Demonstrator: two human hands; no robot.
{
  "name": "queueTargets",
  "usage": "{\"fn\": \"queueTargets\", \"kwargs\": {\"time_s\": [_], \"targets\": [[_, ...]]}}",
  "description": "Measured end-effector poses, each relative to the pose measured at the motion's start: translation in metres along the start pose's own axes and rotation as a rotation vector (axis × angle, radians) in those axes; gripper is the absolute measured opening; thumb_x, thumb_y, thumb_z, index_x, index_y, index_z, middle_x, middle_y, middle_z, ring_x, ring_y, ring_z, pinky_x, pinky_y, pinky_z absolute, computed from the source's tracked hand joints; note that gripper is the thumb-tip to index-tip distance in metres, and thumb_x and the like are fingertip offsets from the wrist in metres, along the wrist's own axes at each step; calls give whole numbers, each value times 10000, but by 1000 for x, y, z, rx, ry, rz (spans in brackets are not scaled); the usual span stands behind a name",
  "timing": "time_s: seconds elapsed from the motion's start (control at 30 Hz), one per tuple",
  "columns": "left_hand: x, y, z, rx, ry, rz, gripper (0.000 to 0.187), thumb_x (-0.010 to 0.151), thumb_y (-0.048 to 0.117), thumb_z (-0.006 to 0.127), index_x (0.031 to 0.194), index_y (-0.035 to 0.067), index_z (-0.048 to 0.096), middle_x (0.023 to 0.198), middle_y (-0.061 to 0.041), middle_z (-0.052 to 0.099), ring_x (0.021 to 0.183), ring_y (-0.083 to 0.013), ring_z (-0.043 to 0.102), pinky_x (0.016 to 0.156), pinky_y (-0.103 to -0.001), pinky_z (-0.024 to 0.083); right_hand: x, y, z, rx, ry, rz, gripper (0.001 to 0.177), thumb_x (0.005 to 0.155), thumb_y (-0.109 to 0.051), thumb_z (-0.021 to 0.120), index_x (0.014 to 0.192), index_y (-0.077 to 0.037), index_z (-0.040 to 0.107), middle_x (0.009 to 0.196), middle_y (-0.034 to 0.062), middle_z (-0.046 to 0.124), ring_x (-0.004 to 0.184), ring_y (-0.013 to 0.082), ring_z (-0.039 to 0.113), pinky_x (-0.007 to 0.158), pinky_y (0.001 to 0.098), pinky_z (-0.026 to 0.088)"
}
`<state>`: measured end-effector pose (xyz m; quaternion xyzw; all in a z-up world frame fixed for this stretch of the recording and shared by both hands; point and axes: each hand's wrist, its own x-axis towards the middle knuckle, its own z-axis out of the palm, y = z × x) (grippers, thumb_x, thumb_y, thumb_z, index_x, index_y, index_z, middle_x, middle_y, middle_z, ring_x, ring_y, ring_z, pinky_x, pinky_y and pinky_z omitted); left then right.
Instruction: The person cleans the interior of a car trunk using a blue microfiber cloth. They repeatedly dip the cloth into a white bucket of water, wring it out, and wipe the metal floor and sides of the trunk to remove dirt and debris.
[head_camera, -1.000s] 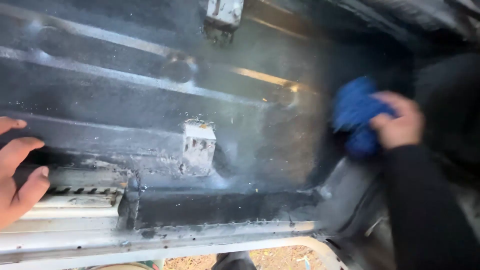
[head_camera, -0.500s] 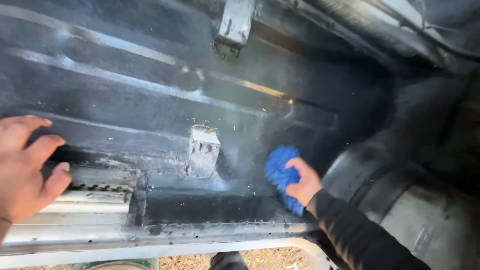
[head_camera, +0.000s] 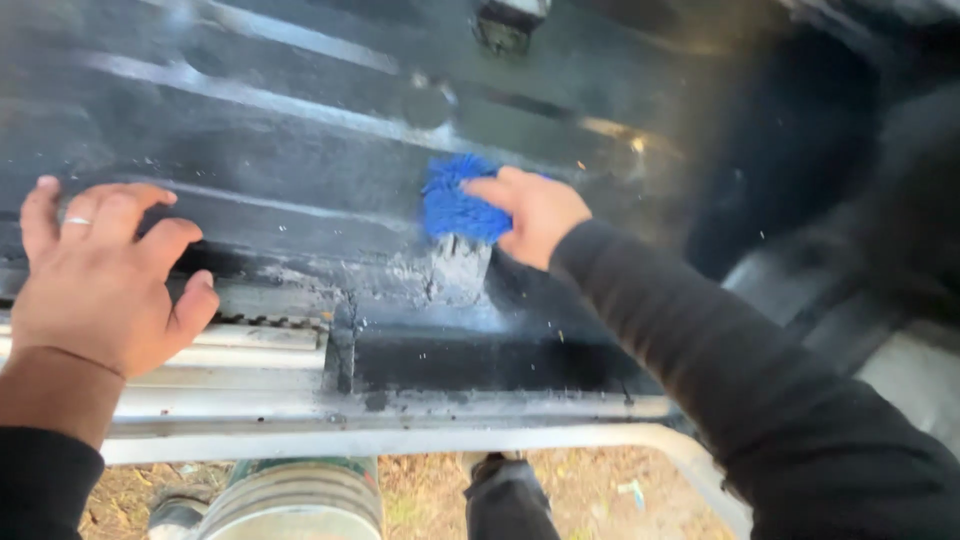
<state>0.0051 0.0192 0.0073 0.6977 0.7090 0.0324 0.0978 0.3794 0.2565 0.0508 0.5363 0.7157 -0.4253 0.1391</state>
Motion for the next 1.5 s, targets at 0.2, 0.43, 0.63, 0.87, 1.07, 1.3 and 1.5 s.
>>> {"fn": "queueTargets", "kwargs": {"time_s": [0.2,0.43,0.63,0.87,1.07,1.3,1.5], "targets": [[14,9,-26,59,15,-20,346,757,405,716,1026,188,732,1329,-34,604,1348,-240,529,1252,-614,263,-73,69,0,-560,-303,-161,545,728,-144,716,1269,-154,651,1173,165,632,1076,353,639,900,423,522],[-1,3,-20,2,-2,-36,320,801,402,707,1024,173,730,1349,-39,589,1373,-251,518,1265,-616,247,-76,52,-73,48,-81,-325,528,714,-11,754,1232,-45,664,1231,138,663,1158,283,645,1010,376,496],[12,6,-18,28,14,16,301,816,400,704,1010,171,732,1340,-46,592,1369,-261,511,1258,-623,243,-18,92,-21,-557,355,-282,550,705,-20,720,1240,-82,608,1221,176,560,1134,399,554,935,468,504],[5,5,-9,-35,74,-6,349,823,413,694,1055,156,734,1365,-58,586,1391,-272,505,1270,-638,225,-123,273,31,-209,-734,-740,204,894,-232,770,1055,-159,666,1045,103,639,1016,305,645,856,410,520],[7,5,-16,-67,56,-5,342,827,412,688,1017,131,730,1366,-80,597,1368,-286,508,1246,-648,219,-138,-27,44,-523,-1386,7,464,656,-101,671,1095,-223,764,956,127,764,879,280,707,751,425,540],[0,7,-17,-210,85,38,340,829,375,691,1026,100,720,1337,-96,602,1347,-308,521,1224,-681,227,-92,42,-23,-373,-419,0,400,662,-102,772,1060,-102,735,961,111,734,865,273,709,758,393,568],[0,3,-9,-159,97,26,331,854,384,690,1018,98,723,1351,-108,598,1350,-322,518,1243,-694,228,-112,199,49,-95,-567,-219,384,756,-180,804,1111,-92,686,995,71,641,911,246,651,792,366,546]]}}
